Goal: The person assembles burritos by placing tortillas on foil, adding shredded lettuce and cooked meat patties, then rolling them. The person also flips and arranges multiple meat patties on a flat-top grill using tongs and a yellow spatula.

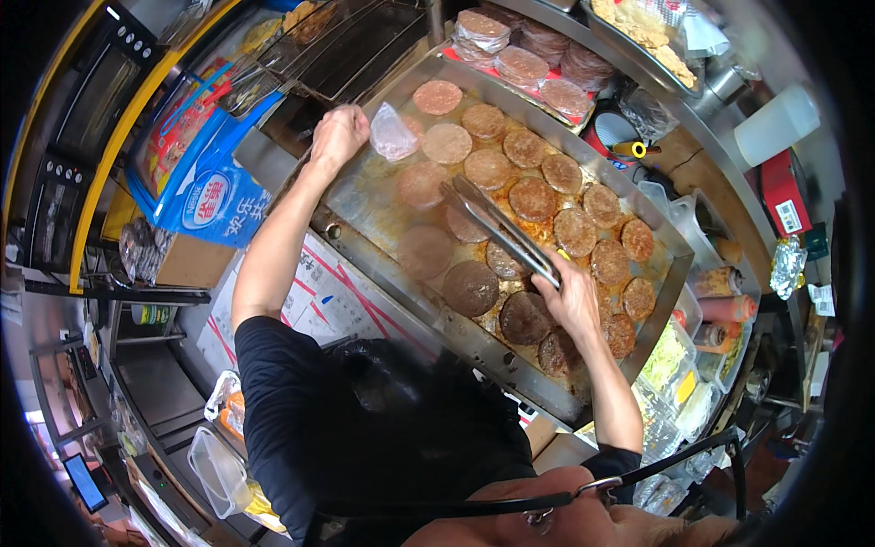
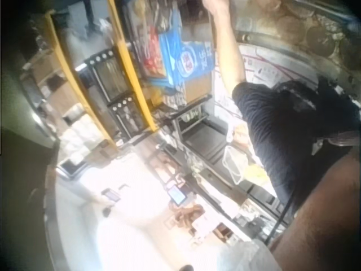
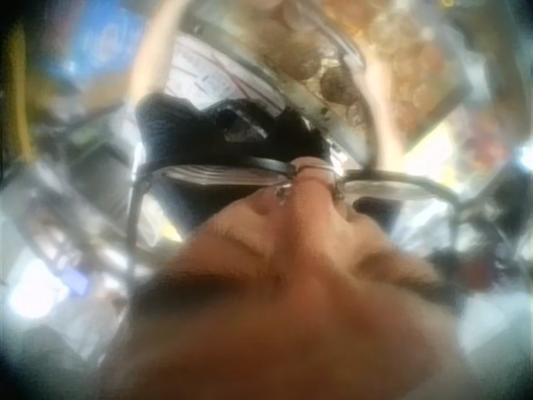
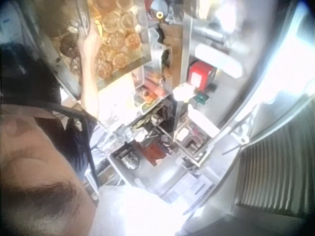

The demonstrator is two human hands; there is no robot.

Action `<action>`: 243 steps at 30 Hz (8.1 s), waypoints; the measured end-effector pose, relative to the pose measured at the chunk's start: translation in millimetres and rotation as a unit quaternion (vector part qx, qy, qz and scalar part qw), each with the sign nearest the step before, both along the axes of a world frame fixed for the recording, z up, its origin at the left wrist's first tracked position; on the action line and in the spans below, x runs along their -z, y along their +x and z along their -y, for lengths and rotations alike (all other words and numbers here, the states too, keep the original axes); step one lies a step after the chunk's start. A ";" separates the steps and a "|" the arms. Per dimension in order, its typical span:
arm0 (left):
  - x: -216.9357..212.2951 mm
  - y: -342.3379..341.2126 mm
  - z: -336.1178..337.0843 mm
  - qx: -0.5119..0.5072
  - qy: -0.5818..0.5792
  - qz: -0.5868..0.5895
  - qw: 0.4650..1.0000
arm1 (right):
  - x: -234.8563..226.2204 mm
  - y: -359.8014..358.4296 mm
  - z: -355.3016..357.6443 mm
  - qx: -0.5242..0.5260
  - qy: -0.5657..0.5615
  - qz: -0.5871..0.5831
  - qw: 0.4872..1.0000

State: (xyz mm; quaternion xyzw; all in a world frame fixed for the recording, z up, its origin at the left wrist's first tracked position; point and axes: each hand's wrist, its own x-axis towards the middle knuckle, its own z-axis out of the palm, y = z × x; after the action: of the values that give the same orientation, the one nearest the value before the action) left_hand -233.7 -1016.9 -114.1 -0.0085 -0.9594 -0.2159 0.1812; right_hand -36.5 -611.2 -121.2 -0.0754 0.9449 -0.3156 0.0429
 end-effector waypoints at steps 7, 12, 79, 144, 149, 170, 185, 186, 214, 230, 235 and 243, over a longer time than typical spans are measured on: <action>38.1 -14.8 -8.8 0.139 -0.123 0.020 0.982 | 12.3 -50.3 21.4 -0.007 -0.021 -0.008 1.000; 38.7 -49.6 -62.3 0.184 -0.159 0.181 0.953 | 3.3 -40.3 11.5 0.026 -0.036 -0.022 0.999; 80.0 223.9 -23.2 -0.057 0.482 -0.087 0.870 | -0.4 -185.3 -30.0 0.066 -0.187 0.320 0.926; 52.1 -243.0 -157.2 -0.062 0.575 -0.010 0.816 | 23.4 195.5 -75.9 0.284 -0.280 0.073 0.914; 49.2 -246.9 -159.8 -0.068 0.561 0.009 0.825 | 6.7 177.7 -60.2 0.292 -0.251 0.094 0.918; -24.1 -233.4 -146.2 0.027 0.681 -0.014 0.731 | -12.3 157.4 -40.3 0.256 -0.164 0.036 0.952; 66.1 50.1 22.4 -0.081 0.517 0.114 0.844 | -5.8 153.8 -35.1 0.180 -0.210 0.092 0.957; 95.6 47.9 32.4 -0.061 0.491 0.110 0.862 | -5.9 153.2 -35.4 0.173 -0.208 0.092 0.958; 92.8 47.3 14.5 -0.118 0.577 0.109 0.801 | -14.7 182.1 -28.1 0.189 -0.206 0.119 0.953; 76.4 43.5 27.5 -0.128 0.509 0.104 0.845 | -4.1 189.4 -34.4 0.156 -0.196 0.070 0.966; 56.5 55.1 35.2 -0.114 0.414 0.161 0.889 | 9.8 198.5 -40.0 0.154 -0.211 0.058 0.964; 65.2 85.4 61.9 -0.131 -0.051 0.099 0.985 | 7.6 193.2 -36.9 0.153 -0.231 0.070 0.958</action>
State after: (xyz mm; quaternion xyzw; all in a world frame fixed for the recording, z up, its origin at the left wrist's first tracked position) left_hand -148.3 -1078.8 -179.3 0.1293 -0.9752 -0.1406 0.1118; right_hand 156.8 -574.3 -128.8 0.0846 0.8412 -0.5324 0.0418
